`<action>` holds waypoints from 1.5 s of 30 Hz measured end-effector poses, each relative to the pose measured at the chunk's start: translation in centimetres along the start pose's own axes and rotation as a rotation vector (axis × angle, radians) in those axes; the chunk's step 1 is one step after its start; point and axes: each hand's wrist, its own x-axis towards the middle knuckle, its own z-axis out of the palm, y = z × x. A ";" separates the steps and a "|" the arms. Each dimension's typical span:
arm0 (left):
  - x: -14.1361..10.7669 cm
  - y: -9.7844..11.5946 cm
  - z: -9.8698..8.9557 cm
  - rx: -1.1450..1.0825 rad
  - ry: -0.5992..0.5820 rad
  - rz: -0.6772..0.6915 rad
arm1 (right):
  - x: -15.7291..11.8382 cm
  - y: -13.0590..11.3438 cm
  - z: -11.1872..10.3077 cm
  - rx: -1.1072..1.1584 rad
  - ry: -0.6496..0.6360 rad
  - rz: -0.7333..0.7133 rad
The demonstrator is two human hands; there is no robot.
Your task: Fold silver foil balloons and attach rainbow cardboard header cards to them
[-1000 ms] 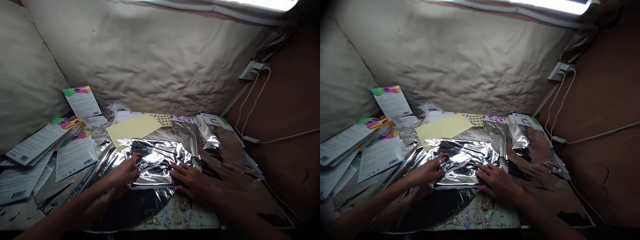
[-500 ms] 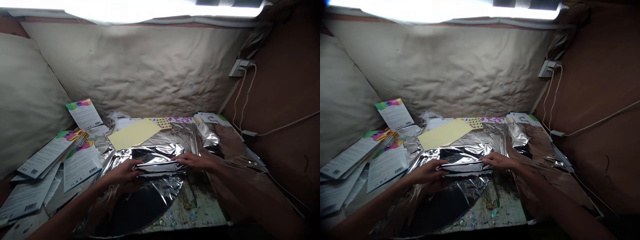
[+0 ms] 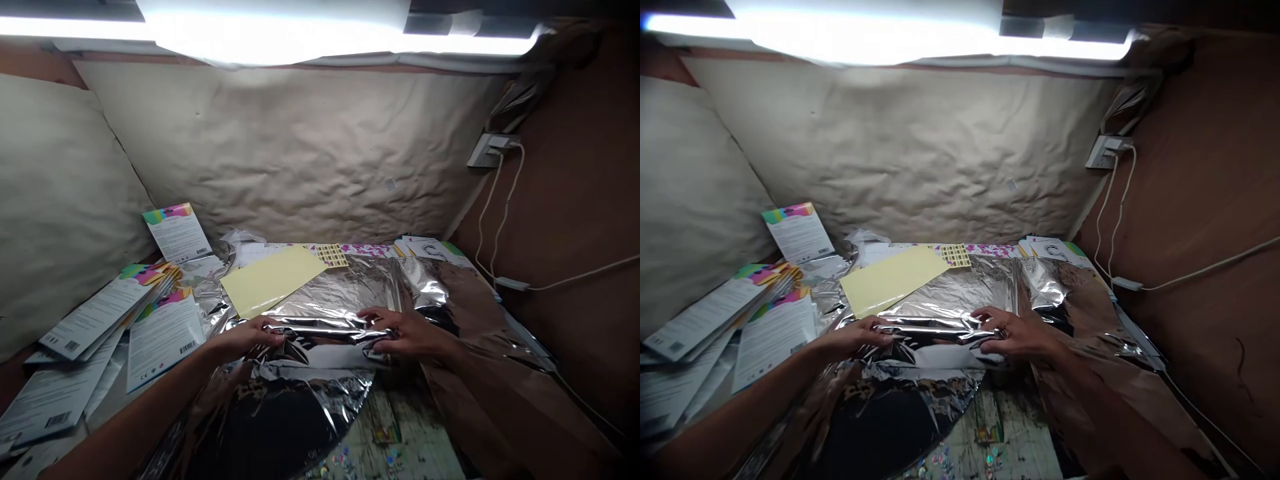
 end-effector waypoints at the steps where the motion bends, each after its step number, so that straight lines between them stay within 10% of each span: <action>1: -0.3 -0.2 0.0 -0.023 0.000 -0.024 | -0.1 -0.3 0.2 -0.003 -0.002 0.001; 11: -0.2 -1.3 0.7 0.245 0.173 -0.012 | -0.4 0.1 4.4 -0.208 0.162 0.231; 19: -0.7 1.2 3.1 1.186 0.652 0.116 | 0.0 1.8 6.1 -0.106 0.277 0.385; 23: 0.0 -1.0 7.1 1.373 0.435 0.366 | 0.2 2.4 5.9 -0.080 0.243 0.391; 30: 0.4 -5.7 8.6 1.335 0.417 0.216 | -0.3 -0.4 6.5 -0.455 0.379 0.448; 33: 0.3 -5.5 8.5 1.317 0.411 0.213 | -0.1 -2.1 8.1 -0.755 0.499 0.259; 38: -0.3 -5.4 9.1 1.326 0.472 0.207 | 1.4 -1.2 10.9 -0.689 0.125 0.022; 45: -1.9 -6.3 9.3 1.319 0.445 0.142 | 1.9 0.0 11.1 -0.653 0.066 0.020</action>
